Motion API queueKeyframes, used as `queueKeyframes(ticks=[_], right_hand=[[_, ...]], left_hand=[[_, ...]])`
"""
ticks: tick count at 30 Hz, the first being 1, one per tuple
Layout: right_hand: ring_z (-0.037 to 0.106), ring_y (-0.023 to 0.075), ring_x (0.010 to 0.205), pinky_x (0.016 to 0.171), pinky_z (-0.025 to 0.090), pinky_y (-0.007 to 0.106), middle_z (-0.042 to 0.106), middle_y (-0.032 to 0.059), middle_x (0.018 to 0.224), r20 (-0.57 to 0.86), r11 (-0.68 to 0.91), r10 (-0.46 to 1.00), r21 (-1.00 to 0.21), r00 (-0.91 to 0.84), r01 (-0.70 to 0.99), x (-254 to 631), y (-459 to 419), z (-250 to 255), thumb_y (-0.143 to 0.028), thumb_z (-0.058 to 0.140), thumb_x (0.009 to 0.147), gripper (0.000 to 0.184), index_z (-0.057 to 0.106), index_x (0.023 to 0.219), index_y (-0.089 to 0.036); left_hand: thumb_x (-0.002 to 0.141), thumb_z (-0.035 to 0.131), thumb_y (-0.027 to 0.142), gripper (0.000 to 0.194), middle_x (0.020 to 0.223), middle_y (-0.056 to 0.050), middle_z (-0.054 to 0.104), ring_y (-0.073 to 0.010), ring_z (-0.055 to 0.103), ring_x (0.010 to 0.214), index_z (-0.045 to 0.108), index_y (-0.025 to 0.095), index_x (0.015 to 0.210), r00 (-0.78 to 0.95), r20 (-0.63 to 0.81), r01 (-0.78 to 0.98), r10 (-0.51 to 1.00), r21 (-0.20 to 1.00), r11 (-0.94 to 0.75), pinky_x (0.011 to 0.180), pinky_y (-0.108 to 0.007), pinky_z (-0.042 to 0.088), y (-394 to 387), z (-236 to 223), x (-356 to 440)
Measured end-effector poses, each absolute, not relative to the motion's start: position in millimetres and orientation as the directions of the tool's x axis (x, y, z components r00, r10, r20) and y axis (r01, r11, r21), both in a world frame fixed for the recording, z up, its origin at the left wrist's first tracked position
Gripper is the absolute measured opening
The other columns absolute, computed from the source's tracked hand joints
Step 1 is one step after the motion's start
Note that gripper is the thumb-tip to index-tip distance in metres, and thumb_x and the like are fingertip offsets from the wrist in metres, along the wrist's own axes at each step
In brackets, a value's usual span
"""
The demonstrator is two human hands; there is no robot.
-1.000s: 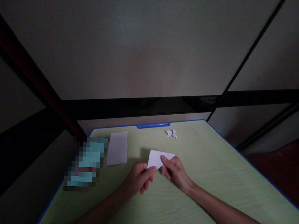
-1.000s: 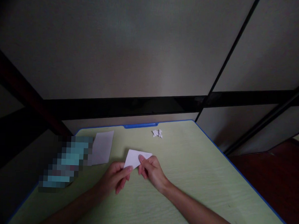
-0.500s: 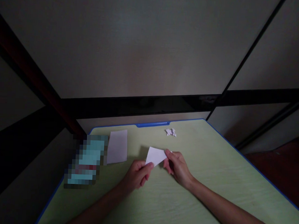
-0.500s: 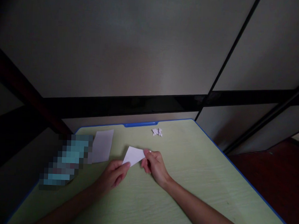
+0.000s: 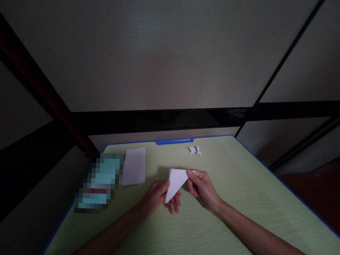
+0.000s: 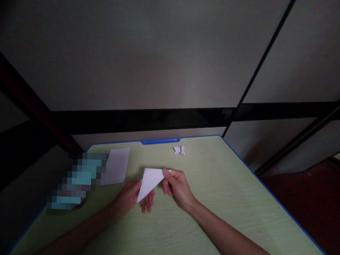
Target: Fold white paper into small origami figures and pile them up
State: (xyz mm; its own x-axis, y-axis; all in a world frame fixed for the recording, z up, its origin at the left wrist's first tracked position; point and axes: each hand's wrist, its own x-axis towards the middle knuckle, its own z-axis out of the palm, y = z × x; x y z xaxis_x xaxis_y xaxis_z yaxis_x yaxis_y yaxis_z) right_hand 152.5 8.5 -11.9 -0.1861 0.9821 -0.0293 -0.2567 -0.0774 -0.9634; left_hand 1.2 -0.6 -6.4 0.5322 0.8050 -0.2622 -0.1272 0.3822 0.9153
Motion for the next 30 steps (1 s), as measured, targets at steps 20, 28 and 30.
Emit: queueKeyframes(ticks=[20, 28, 30], right_hand=[[0.038, 0.0018, 0.027, 0.027, 0.025, 0.011, 0.051, -0.0039, 0.035, -0.064, -0.169, 0.959, -0.909, -0.275, -0.38, 147.3, 6.1, -9.6, -0.034, 0.063, 0.061, 0.028, 0.05, 0.05, -0.012], [0.04, 0.0013, 0.028, 0.028, 0.027, 0.01, 0.053, -0.0038, 0.038, -0.055, -0.179, 0.951, -0.9, -0.303, -0.397, 149.6, 7.9, -12.3, -0.035, 0.063, 0.06, 0.027, 0.051, 0.056, -0.011], [0.041, 0.0015, 0.029, 0.029, 0.028, 0.01, 0.054, -0.0036, 0.039, -0.042, -0.175, 0.947, -0.897, -0.317, -0.406, 150.2, 8.2, -12.7, -0.034, 0.063, 0.061, 0.025, 0.052, 0.058, -0.012]], left_hand=[[0.054, 0.062, 0.045, 0.05, 0.07, -0.004, 0.054, -0.0102, 0.054, 0.047, 0.047, 0.012, 0.089, 0.533, -0.093, -0.106, 0.841, 0.979, 0.175, 0.036, -0.019, 0.043, -3.1, -5.7, 2.5], [0.054, 0.063, 0.045, 0.048, 0.075, -0.005, 0.056, -0.0119, 0.057, 0.048, 0.048, 0.014, 0.088, 0.574, -0.054, -0.176, 0.817, 0.966, 0.188, 0.036, -0.018, 0.043, -0.1, -9.0, 0.1], [0.055, 0.063, 0.045, 0.048, 0.072, -0.005, 0.057, -0.0136, 0.058, 0.049, 0.049, 0.014, 0.088, 0.573, -0.064, -0.198, 0.817, 0.957, 0.213, 0.036, -0.019, 0.043, 0.6, -9.2, -0.4]])
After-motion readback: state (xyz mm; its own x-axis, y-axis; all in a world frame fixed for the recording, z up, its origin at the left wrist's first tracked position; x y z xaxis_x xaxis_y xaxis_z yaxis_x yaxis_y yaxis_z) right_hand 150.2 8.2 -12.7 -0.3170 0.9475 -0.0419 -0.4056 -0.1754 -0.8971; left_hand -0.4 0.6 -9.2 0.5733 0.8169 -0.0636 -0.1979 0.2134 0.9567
